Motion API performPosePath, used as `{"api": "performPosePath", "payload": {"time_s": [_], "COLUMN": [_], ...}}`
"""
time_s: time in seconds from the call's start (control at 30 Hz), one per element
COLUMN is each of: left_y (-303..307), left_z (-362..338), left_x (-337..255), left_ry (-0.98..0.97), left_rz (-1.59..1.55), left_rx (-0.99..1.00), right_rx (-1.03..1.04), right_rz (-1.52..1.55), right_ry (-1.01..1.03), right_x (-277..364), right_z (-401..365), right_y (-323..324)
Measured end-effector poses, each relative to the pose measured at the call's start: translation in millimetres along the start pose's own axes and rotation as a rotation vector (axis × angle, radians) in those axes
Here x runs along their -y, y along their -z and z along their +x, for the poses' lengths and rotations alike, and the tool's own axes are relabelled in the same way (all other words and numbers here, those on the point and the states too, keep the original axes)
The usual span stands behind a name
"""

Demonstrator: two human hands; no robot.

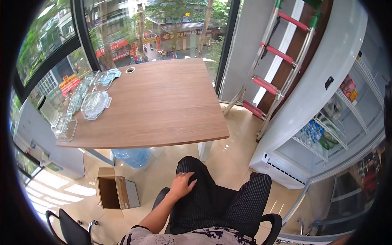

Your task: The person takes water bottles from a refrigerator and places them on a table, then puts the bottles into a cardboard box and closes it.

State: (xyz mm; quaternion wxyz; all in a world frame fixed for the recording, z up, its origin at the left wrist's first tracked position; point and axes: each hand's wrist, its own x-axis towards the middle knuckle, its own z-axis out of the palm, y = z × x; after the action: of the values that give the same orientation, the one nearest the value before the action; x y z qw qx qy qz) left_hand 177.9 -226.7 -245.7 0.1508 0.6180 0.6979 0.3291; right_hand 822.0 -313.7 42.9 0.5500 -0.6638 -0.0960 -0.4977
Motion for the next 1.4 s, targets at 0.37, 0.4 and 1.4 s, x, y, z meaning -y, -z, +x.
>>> {"api": "performPosePath", "payload": {"time_s": [0.37, 0.4, 1.4], "left_y": [17, 21, 76], "left_z": [-19, -23, -153], "left_x": [-3, -4, 26], "left_ry": [-0.016, 0.008, 0.409], "left_rz": [-0.051, -0.061, 0.073], "left_rx": [-0.099, -0.111, -0.344], "right_rx": [0.008, 0.189, 0.541], "right_rz": [0.195, 0.142, 0.903], "right_ry": [0.41, 0.192, 0.329], "right_x": [6, 17, 246], "right_z": [-39, -45, -283], "right_y": [-11, -7, -153]}}
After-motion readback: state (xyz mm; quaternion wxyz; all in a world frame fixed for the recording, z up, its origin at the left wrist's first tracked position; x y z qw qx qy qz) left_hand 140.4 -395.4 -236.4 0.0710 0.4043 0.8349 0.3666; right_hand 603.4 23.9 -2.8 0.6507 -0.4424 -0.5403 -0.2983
